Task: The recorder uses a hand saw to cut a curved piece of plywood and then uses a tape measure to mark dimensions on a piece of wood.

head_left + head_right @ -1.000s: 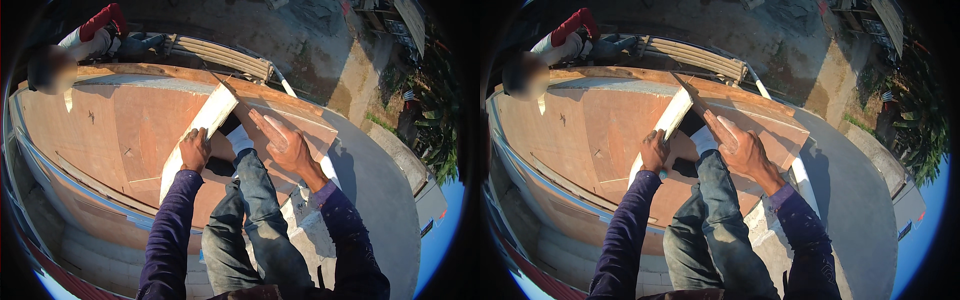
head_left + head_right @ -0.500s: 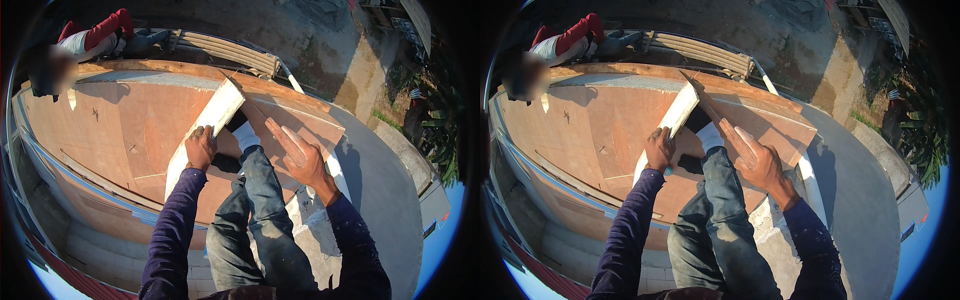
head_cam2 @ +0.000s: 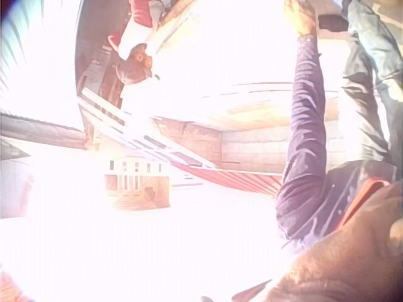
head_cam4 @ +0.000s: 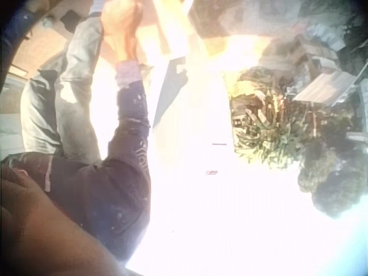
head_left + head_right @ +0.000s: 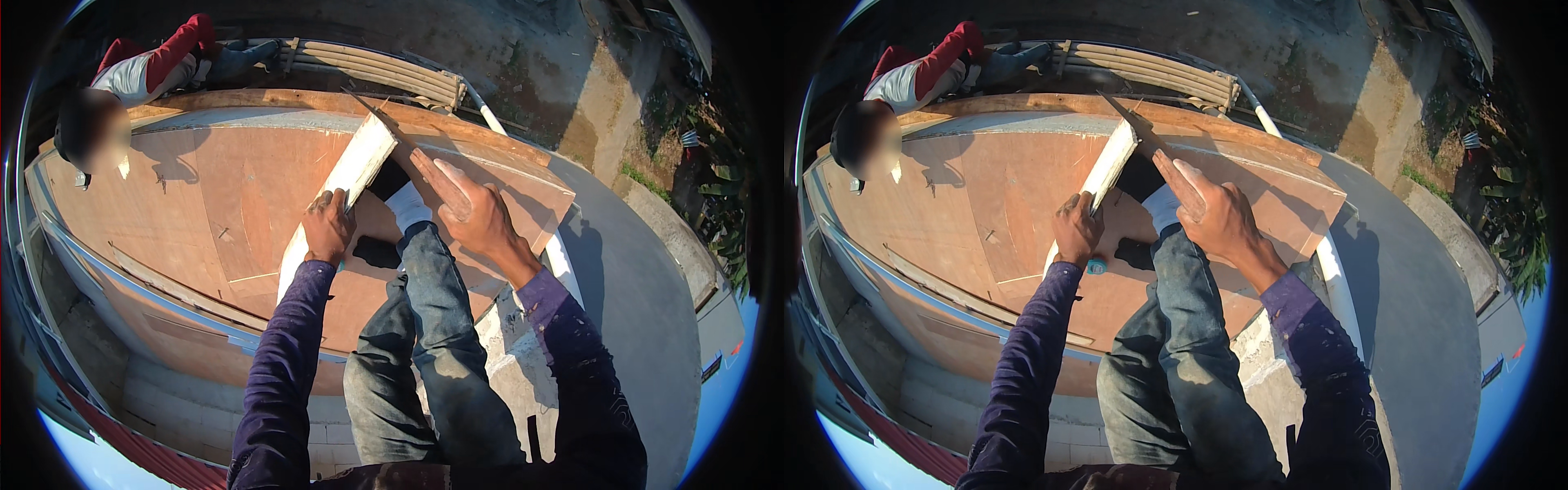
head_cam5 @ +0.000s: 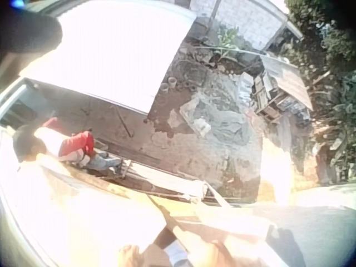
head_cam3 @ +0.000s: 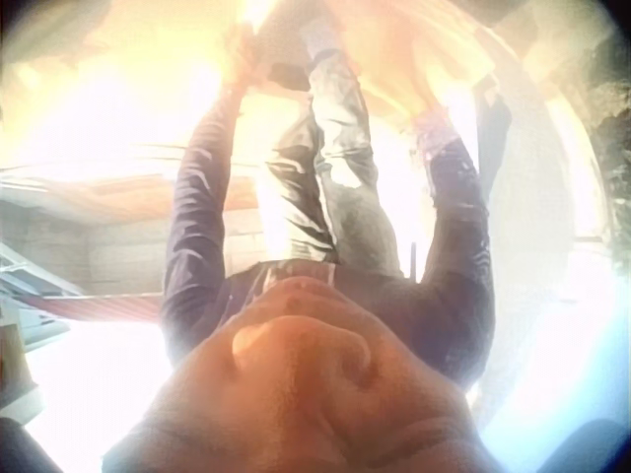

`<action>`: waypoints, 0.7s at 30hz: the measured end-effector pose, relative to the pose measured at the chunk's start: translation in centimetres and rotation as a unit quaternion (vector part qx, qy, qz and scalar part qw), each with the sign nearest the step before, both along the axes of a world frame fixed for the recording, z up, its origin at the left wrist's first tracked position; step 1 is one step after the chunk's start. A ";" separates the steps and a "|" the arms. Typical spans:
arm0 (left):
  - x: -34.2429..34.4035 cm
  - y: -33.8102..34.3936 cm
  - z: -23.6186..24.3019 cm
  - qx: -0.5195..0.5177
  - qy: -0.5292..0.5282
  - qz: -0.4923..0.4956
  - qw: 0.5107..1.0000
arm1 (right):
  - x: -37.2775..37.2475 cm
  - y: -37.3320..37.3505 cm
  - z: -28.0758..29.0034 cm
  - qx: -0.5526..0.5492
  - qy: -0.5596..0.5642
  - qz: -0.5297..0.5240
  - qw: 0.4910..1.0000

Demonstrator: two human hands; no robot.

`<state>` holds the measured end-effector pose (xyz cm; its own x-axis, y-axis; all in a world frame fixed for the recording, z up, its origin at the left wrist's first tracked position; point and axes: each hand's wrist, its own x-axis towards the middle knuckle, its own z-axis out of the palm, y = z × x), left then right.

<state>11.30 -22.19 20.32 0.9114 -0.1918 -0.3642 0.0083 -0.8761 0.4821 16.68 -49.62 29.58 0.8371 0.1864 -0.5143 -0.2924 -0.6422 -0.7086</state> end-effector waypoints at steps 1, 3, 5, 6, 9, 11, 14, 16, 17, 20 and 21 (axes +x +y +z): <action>0.2 -0.7 -0.2 -0.009 -0.001 -0.003 1.000 | 2.0 0.8 -1.1 -0.068 0.032 0.043 0.996; -0.1 -0.7 -0.4 0.002 0.025 0.007 1.000 | 2.5 1.4 -2.8 -0.062 0.031 0.031 0.997; -0.4 0.1 -0.8 -0.002 -0.006 -0.002 1.000 | 0.9 1.3 -2.5 -0.051 0.035 0.021 0.998; -0.3 1.0 -1.0 -0.004 -0.044 -0.008 0.999 | -0.8 0.2 -1.2 0.027 -0.014 -0.009 0.999; -0.5 0.9 -0.6 0.025 -0.034 -0.008 0.999 | -3.7 -1.4 1.0 0.083 -0.055 -0.036 0.994; 0.2 0.4 -0.9 0.001 -0.046 -0.003 0.999 | -2.8 -1.3 0.3 0.056 -0.052 -0.029 0.997; 0.7 -0.4 -0.4 -0.021 -0.045 -0.009 0.999 | 1.2 0.7 -3.2 -0.035 -0.013 0.018 0.999; 0.5 -0.4 -0.9 -0.018 -0.046 -0.010 0.999 | 1.6 1.3 -4.3 -0.059 -0.005 0.022 0.998; 0.2 0.4 -1.0 -0.008 -0.045 -0.010 0.999 | 0.5 1.1 -3.3 -0.050 -0.002 0.021 0.999; 0.2 1.4 -0.2 -0.005 -0.042 -0.011 0.999 | -2.7 -1.4 2.0 0.027 -0.013 -0.014 0.999; 0.0 1.5 0.1 -0.005 -0.039 -0.012 0.999 | -3.3 -1.5 3.0 0.057 -0.050 -0.031 0.997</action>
<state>11.26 -20.73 20.45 0.9320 -0.2176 -0.2899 -0.0508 -0.8702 0.4901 13.41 -51.08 32.59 0.8945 0.1856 -0.4067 -0.2537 -0.5383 -0.8037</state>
